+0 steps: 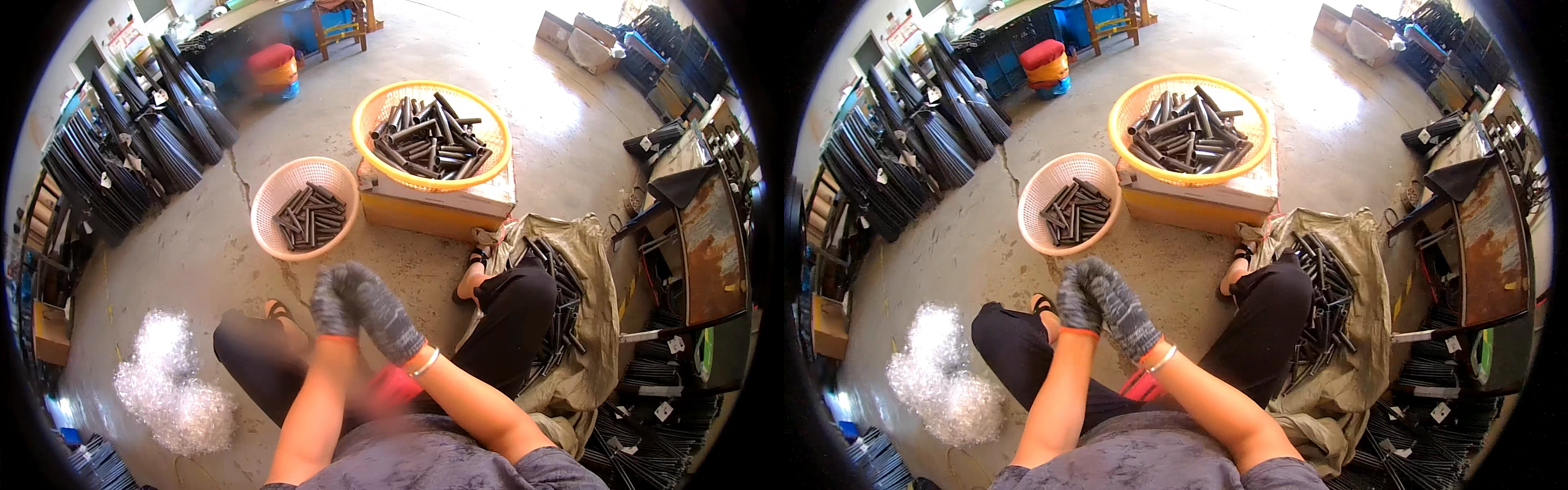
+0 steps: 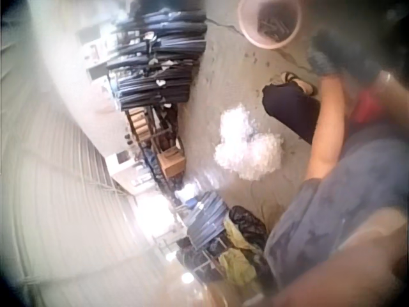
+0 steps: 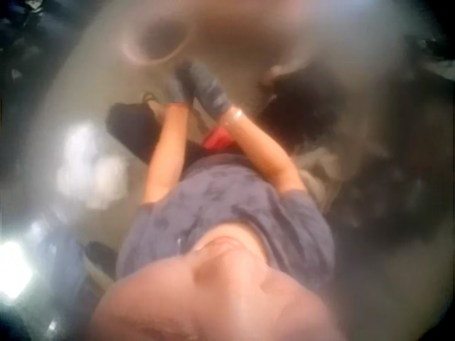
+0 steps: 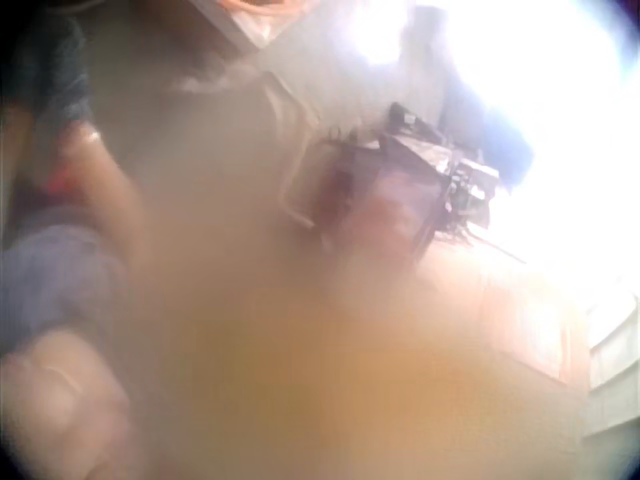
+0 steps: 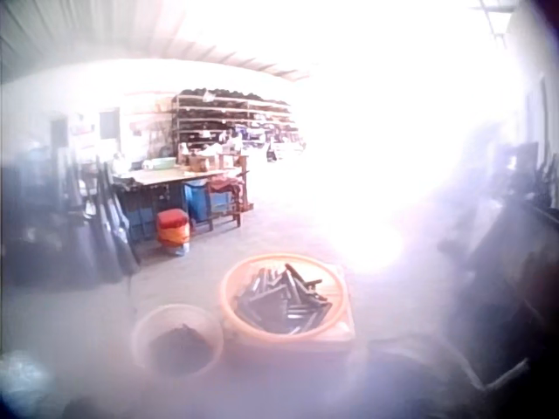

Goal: The person picks up metal tubes from a pink basket, holds them together, and places them into an orange basket. They then move a bundle of bubble wrap and hold a mobile phone.

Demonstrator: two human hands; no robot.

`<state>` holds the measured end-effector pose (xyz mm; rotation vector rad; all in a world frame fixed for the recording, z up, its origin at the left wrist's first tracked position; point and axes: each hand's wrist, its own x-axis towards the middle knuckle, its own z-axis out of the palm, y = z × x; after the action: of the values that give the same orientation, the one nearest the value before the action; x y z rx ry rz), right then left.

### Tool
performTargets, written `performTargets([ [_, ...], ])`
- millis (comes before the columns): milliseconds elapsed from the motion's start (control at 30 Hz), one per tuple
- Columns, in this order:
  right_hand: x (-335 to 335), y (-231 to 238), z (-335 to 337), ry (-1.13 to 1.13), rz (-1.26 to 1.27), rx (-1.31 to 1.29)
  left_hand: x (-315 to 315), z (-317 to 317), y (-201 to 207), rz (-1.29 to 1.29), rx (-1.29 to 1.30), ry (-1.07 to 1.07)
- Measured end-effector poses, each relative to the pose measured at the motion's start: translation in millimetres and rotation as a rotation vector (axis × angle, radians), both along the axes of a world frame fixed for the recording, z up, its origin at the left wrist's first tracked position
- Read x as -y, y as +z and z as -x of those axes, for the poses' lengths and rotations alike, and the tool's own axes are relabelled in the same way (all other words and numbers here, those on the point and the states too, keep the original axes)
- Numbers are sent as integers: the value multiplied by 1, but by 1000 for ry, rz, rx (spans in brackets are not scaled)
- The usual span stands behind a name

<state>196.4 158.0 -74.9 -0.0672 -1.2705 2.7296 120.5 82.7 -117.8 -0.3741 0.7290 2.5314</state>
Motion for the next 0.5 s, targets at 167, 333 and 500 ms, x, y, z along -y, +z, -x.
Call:
performTargets([
  [167, 19, 3, -55, 154, 175, 142, 54, 66, 39, 200, 162, 385],
  [333, -16, 8, -57, 84, 391, 95, 41, 41, 68, 414, -392, -96],
  [500, -18, 38, -37, -24, 143, 20, 6, -45, 62, 584, -500, -277],
])
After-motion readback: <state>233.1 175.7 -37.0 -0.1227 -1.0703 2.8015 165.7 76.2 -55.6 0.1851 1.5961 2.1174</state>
